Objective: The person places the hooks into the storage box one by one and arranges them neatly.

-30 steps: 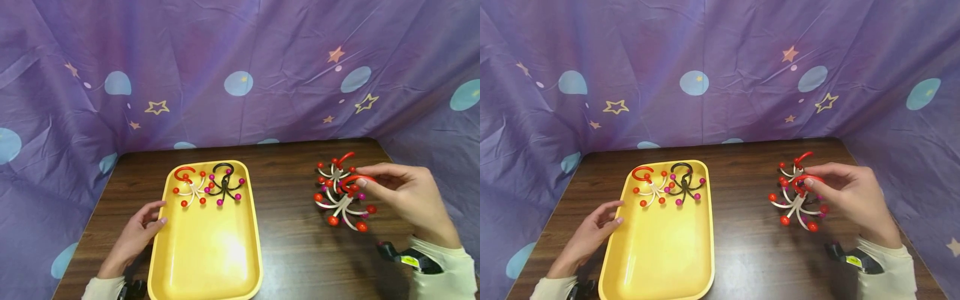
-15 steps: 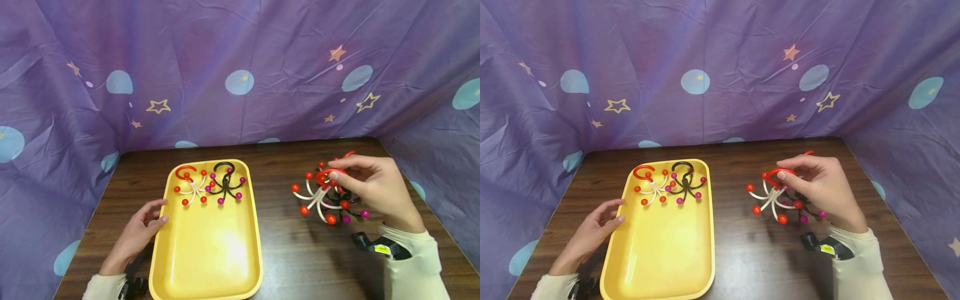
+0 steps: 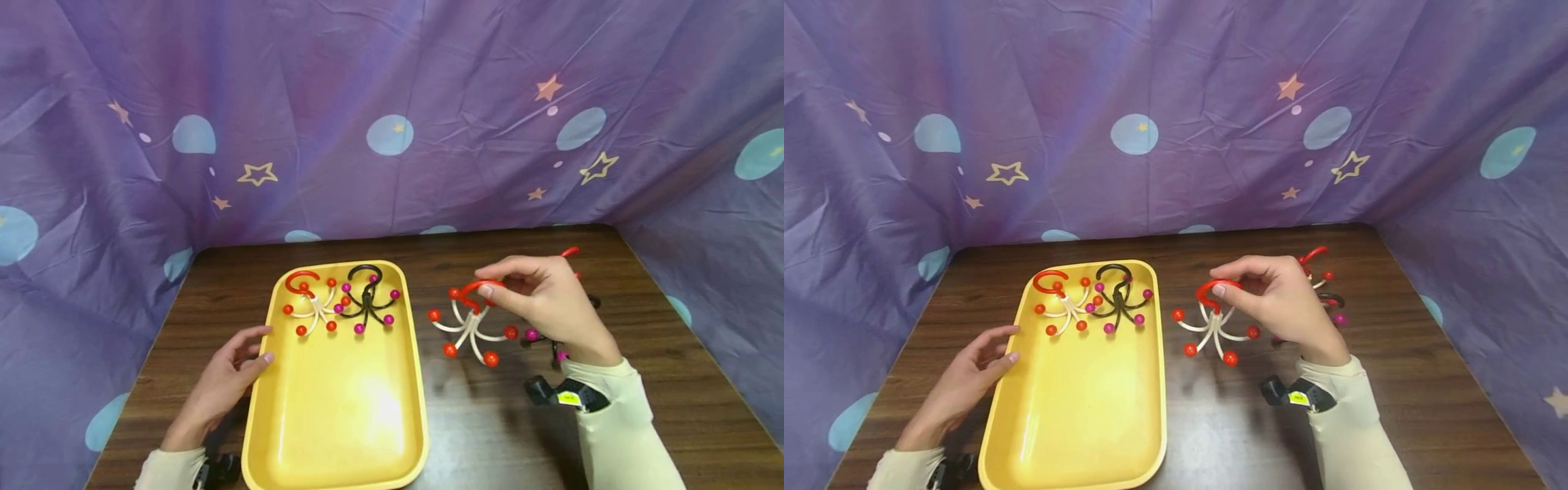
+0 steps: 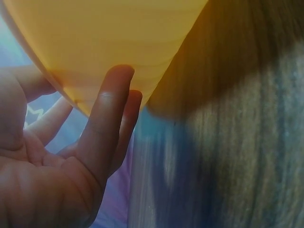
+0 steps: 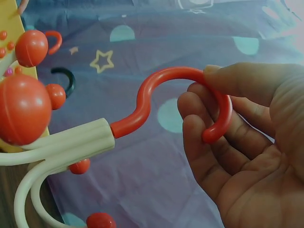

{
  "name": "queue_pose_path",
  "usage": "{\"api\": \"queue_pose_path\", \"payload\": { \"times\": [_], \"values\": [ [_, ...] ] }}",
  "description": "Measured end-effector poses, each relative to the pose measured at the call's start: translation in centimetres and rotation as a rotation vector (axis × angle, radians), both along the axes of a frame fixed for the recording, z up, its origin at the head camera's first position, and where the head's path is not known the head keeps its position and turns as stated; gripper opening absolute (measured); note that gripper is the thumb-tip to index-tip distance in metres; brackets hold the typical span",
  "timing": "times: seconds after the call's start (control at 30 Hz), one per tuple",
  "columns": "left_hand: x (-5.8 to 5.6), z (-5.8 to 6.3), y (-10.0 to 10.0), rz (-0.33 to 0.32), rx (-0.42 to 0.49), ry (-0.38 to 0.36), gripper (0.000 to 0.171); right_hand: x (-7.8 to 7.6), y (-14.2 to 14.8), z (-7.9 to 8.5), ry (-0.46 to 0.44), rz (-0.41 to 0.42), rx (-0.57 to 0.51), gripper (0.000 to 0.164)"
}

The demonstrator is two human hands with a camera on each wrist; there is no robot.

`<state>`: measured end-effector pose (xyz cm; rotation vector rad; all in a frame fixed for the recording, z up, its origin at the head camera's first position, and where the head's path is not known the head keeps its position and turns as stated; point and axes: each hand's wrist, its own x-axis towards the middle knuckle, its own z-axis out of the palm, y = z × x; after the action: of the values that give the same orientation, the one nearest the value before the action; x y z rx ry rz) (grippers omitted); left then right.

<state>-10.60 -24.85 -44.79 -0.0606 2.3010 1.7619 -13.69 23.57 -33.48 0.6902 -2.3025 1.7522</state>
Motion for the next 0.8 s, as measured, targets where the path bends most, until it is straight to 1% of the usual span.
{"api": "queue_pose_path", "payload": {
  "times": [0.1,0.27,0.37,0.6,0.73,0.8],
  "values": [
    [0.0,0.0,0.0,-0.001,0.0,-0.005,0.054,-0.4,-1.1,-0.4,-0.001,0.031,-0.023,0.023],
    [0.1,0.1,-0.1,-0.001,-0.004,-0.005,0.054,-1.0,-2.7,-0.8,0.008,0.041,0.017,0.021],
    [0.1,0.1,-0.2,-0.006,-0.001,-0.001,0.054,-1.4,-3.5,-1.1,0.004,0.059,0.012,0.02],
    [0.2,0.0,-0.2,-0.024,-0.001,0.01,0.055,-2.3,-5.6,-1.6,-0.05,0.097,0.005,0.019],
    [0.2,0.0,-0.2,-0.015,0.001,0.013,0.054,-2.9,-7.1,-1.6,-0.072,0.122,0.006,0.019],
    [0.1,0.0,-0.2,-0.012,0.002,0.017,0.053,-3.1,-7.9,-1.6,-0.081,0.15,-0.006,0.018]
  ]
}}
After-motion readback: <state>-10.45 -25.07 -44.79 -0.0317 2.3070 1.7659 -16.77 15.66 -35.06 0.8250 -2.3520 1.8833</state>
